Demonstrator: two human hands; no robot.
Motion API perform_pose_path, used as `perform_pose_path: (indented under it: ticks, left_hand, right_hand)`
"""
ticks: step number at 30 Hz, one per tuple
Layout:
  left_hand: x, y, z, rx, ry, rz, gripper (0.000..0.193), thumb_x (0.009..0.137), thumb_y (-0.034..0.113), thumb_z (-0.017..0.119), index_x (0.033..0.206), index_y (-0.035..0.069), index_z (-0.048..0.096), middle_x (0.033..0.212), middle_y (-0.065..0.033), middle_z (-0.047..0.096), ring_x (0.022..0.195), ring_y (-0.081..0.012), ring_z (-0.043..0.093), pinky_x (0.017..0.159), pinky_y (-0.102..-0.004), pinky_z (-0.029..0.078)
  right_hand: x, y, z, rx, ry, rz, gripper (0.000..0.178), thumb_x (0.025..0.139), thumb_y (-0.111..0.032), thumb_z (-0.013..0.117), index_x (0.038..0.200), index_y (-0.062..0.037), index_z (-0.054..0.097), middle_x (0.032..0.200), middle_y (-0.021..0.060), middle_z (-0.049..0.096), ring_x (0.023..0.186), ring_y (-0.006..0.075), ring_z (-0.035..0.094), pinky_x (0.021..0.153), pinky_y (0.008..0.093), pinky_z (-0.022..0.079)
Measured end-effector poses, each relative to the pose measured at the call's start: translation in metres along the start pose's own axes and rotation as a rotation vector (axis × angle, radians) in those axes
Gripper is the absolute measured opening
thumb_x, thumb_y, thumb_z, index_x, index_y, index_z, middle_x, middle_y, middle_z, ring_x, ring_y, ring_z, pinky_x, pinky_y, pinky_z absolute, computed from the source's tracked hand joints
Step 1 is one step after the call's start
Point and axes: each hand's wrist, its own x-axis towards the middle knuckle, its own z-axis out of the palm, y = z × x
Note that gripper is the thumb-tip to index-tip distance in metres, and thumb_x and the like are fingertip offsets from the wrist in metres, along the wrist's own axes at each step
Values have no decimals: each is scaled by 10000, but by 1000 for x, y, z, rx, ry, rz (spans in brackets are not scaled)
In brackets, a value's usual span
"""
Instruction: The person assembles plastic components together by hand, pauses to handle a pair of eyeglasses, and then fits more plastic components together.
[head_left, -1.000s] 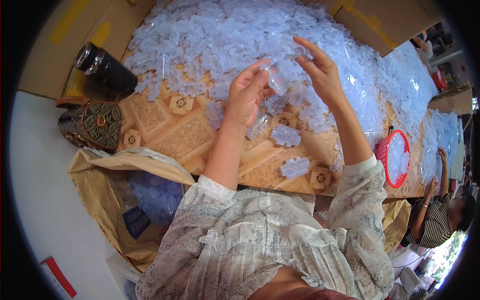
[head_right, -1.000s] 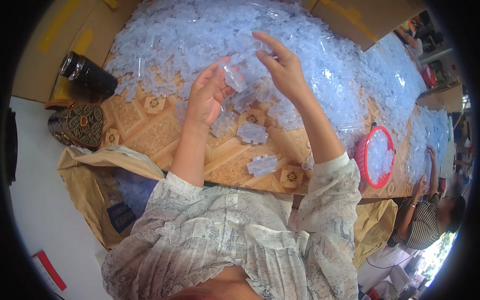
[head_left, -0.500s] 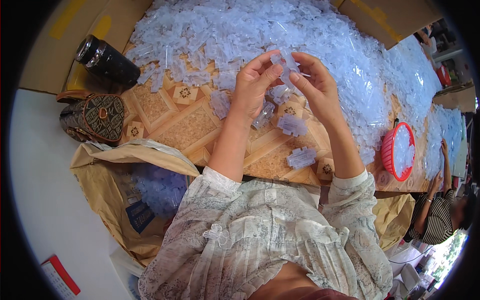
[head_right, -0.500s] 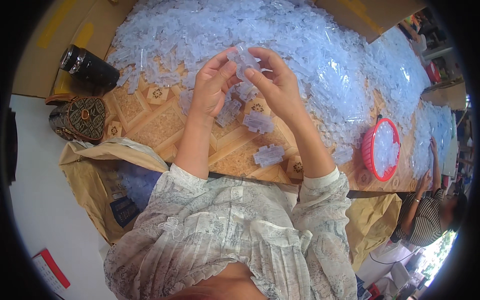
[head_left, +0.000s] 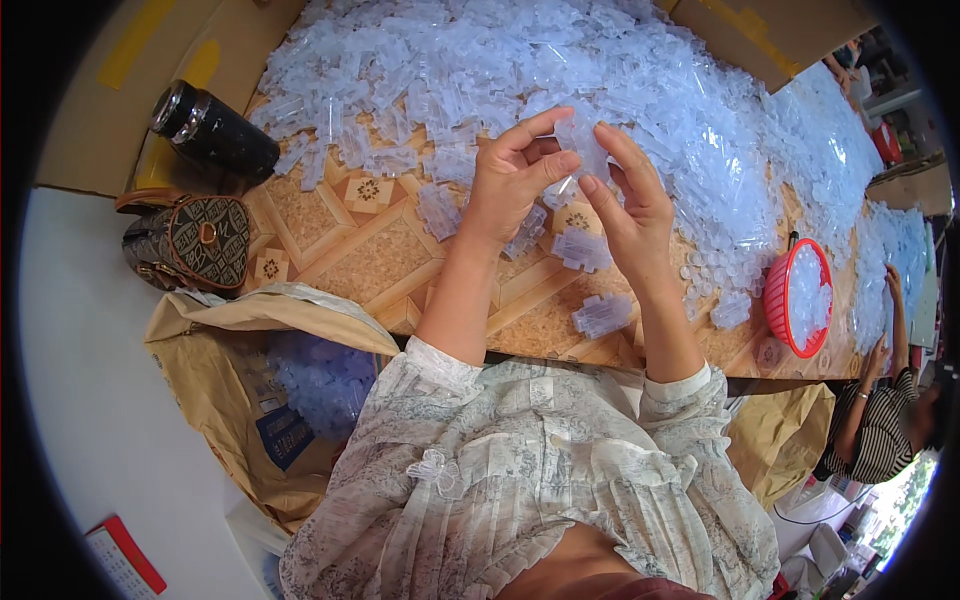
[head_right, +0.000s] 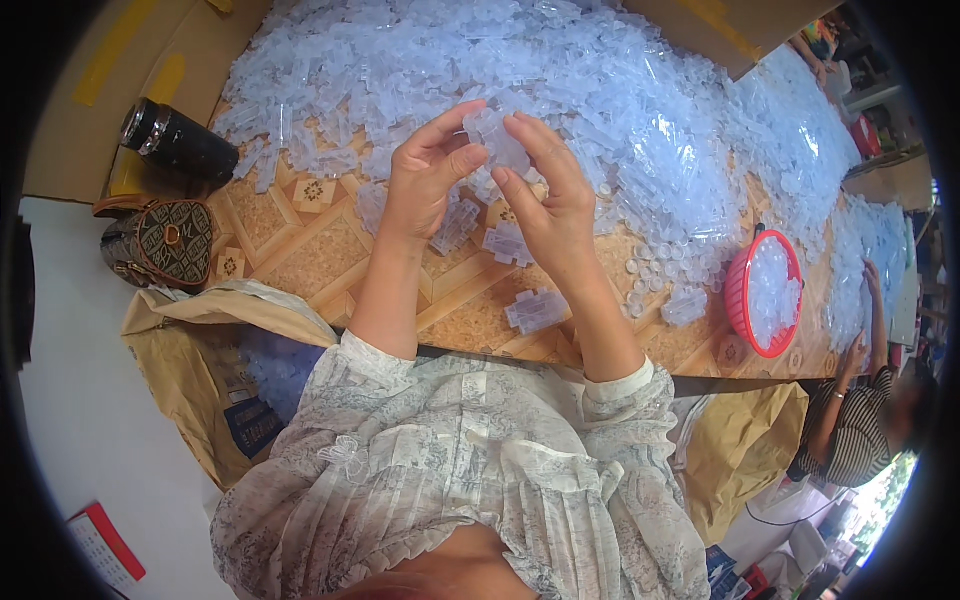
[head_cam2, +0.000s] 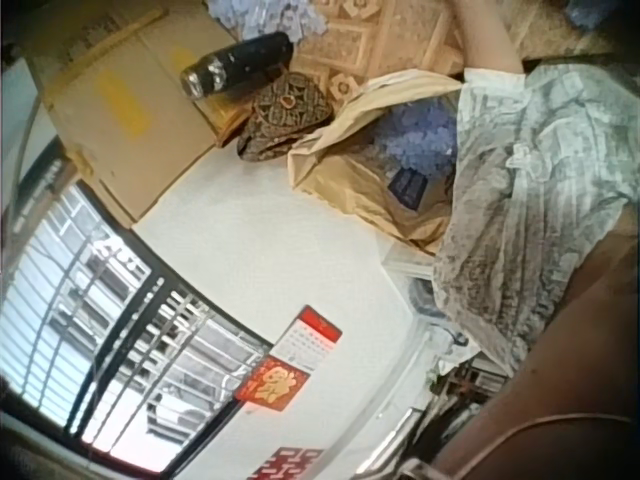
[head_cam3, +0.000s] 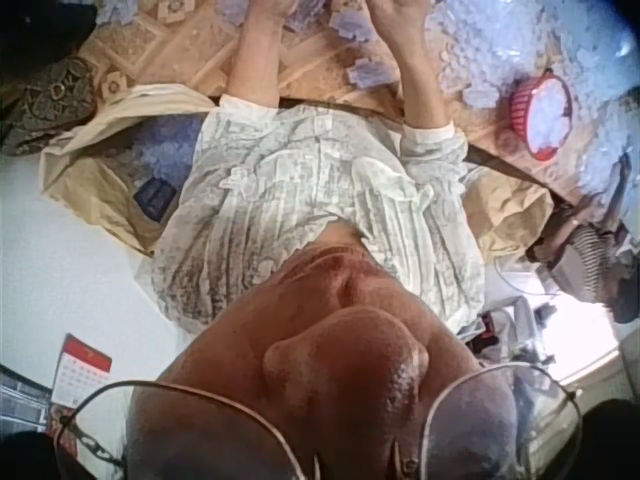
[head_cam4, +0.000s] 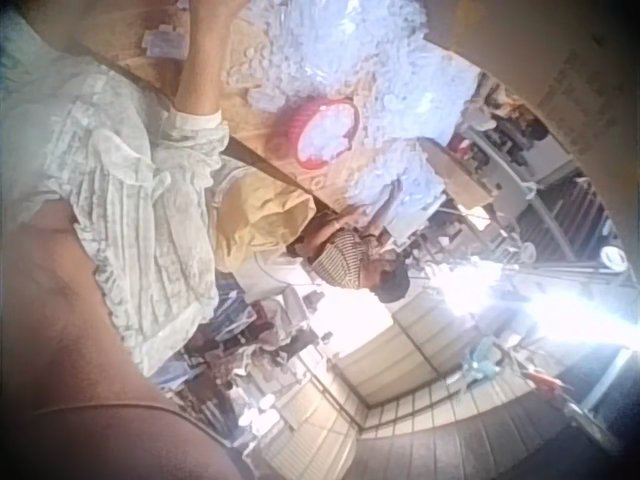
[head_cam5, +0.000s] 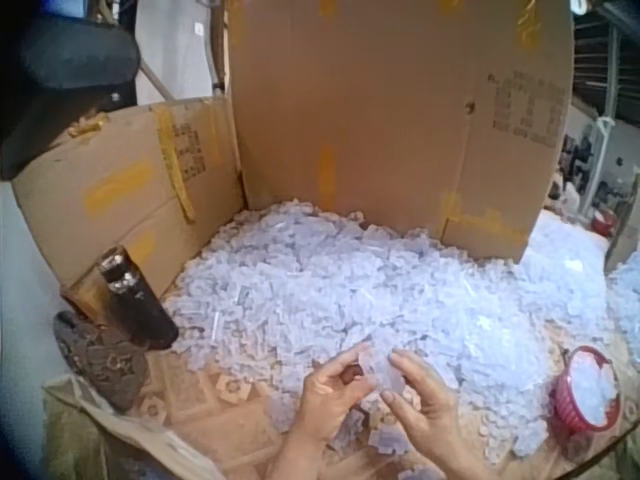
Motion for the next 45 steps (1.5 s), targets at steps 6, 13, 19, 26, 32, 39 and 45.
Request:
perform_pose_path:
  ticks: [6,13,19,26,32,39,45]
  left_hand:
    - [-1,1,4,24,11,-6,489,757,-12,721,1221,4,566,944,0,624,835,-64,566,754,-206,469]
    - [-2,0,4,102,41,4,484,733,-14,743,1194,24,600,779,74,520,703,-14,455,638,-163,395]
    - [-2,-4,4,203,73,36,468,743,-10,738,1190,27,603,762,67,524,684,-16,468,565,-171,391]
    - [-2,-4,14,149,70,-85,380,773,52,737,1132,9,622,911,-17,620,768,-64,565,670,-194,508]
    - [0,-3,-2,73,-51,-120,332,825,142,702,1125,21,625,948,-16,622,866,-80,562,771,-225,469]
    - [1,-10,0,-115,-75,-63,333,811,160,718,1095,13,626,1009,-34,643,891,-94,579,806,-228,457]
    - [-3,-15,1,-79,-28,-2,351,820,180,714,1097,-9,611,986,-50,650,883,-102,595,810,-234,463]
  right_hand:
    - [-4,-1,0,-50,15,-57,429,814,-79,666,1232,-70,573,1271,142,551,1184,259,522,946,351,435]
    - [-9,2,3,-144,41,-117,421,826,-71,648,1239,-52,566,1277,170,539,1183,294,523,965,361,425]
    - [-12,2,6,-287,25,-251,504,805,-60,665,1282,-19,508,1281,192,525,1184,332,512,964,376,426]
    - [-12,12,5,-421,121,-329,524,772,-42,678,1265,-12,501,1211,189,563,1058,363,563,880,404,459]
    - [-11,-11,-2,-203,-47,-28,469,813,-89,656,1252,-24,504,1107,189,612,966,303,618,808,366,491]
    - [-14,-16,0,-160,8,114,396,801,-178,708,1123,-8,552,941,168,643,802,249,652,684,332,516]
    - [-19,-15,2,-142,51,70,383,815,-192,692,1120,-5,555,945,168,641,783,254,650,675,345,517]
